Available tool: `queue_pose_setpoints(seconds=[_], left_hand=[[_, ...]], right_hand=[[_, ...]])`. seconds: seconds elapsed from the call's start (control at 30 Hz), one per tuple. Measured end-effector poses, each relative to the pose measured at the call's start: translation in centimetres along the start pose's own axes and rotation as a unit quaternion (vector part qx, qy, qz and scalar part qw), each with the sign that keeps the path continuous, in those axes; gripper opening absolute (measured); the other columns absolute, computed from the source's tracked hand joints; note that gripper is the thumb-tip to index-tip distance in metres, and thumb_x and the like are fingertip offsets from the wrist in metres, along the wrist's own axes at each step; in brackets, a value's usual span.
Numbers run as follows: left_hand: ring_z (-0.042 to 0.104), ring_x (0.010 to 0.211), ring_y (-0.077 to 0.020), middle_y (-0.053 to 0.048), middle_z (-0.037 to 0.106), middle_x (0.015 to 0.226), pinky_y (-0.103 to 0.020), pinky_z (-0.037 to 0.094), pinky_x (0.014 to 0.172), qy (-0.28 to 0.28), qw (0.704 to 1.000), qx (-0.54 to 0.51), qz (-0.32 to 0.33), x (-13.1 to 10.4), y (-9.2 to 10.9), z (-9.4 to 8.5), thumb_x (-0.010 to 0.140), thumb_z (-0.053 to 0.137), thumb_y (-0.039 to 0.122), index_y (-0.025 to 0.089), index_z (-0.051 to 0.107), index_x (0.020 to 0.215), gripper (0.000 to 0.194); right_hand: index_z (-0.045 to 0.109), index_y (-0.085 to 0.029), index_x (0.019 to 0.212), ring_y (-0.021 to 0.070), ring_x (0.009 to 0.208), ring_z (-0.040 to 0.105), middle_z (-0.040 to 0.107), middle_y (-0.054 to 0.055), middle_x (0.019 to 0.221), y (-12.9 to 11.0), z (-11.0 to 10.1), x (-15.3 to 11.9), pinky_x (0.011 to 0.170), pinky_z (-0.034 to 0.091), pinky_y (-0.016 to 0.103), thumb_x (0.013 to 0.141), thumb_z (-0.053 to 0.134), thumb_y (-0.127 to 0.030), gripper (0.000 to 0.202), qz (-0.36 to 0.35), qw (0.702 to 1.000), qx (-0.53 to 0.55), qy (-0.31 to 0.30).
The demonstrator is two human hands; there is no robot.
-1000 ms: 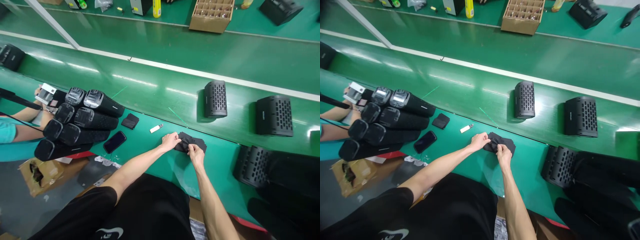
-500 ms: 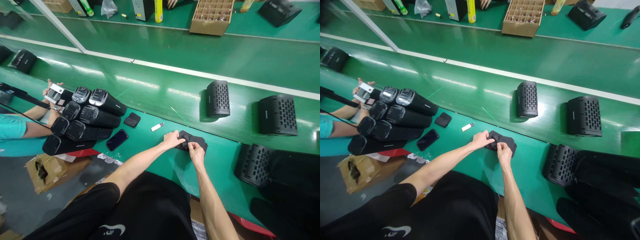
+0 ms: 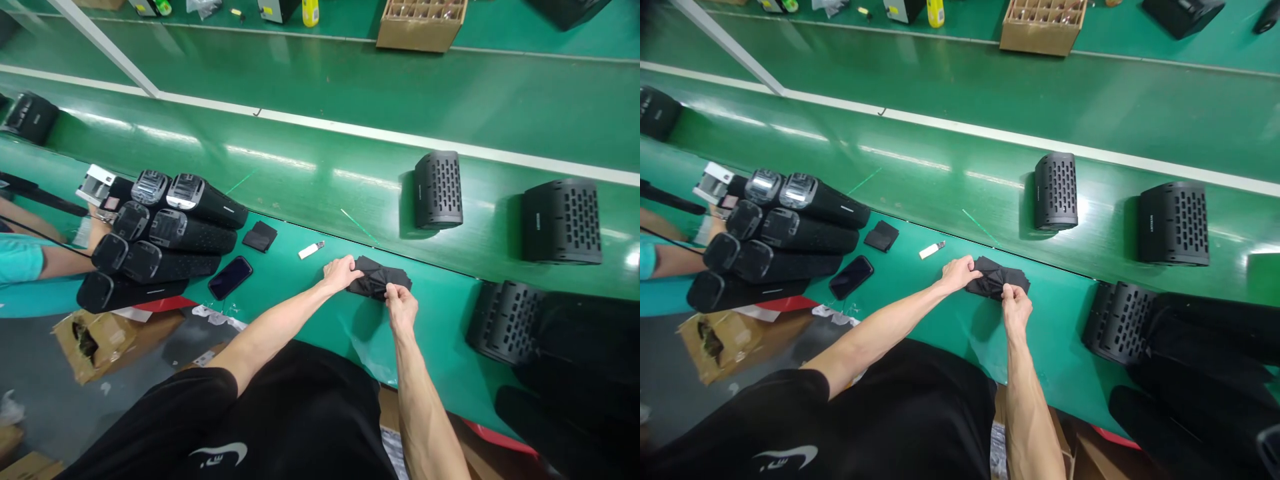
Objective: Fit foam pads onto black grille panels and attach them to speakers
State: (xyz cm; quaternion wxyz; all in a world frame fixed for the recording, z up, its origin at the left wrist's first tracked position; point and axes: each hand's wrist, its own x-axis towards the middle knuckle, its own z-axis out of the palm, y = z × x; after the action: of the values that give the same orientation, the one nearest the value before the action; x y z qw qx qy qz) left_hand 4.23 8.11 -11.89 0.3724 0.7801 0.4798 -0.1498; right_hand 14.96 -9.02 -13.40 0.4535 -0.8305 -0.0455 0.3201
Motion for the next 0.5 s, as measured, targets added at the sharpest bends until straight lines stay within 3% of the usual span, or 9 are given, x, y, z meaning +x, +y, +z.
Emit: queue_pose_setpoints(seconds=[0.13,0.27,0.5], left_hand=[[0.071,0.096,-0.0247,-0.001,0.077,0.095,-0.031,0.045,0.077,-0.001,1.000,-0.002,-0.001,-0.1,0.2,-0.3,0.085,0.074,0.059,0.028,0.061,0.093,0.035],[0.071,0.098,-0.0253,-0.004,0.077,0.098,-0.031,0.045,0.078,-0.008,1.000,-0.008,0.002,-0.1,0.4,-0.9,0.087,0.074,0.055,0.026,0.061,0.093,0.032],[0.070,0.093,-0.0256,-0.003,0.075,0.093,-0.031,0.043,0.076,-0.004,1.000,0.004,-0.002,0.6,0.2,-0.8,0.086,0.073,0.057,0.026,0.059,0.091,0.033]], right_hand=[[0.062,-0.020,0.080,0.0111,0.047,0.045,0.058,-0.003,0.059,0.5,-1.5,0.2,0.047,0.033,0.026,0.069,0.076,-0.074,0.057,0.007,0.993,0.110,0.046],[0.050,-0.024,0.075,0.0083,0.044,0.041,0.049,-0.008,0.055,1.1,-5.0,0.0,0.043,0.029,0.022,0.070,0.077,-0.073,0.056,0.001,0.971,0.198,0.131],[0.049,-0.024,0.078,0.0100,0.053,0.054,0.057,-0.007,0.065,2.3,-11.7,-2.4,0.051,0.048,0.025,0.069,0.083,-0.056,0.047,-0.009,0.925,0.321,0.205]])
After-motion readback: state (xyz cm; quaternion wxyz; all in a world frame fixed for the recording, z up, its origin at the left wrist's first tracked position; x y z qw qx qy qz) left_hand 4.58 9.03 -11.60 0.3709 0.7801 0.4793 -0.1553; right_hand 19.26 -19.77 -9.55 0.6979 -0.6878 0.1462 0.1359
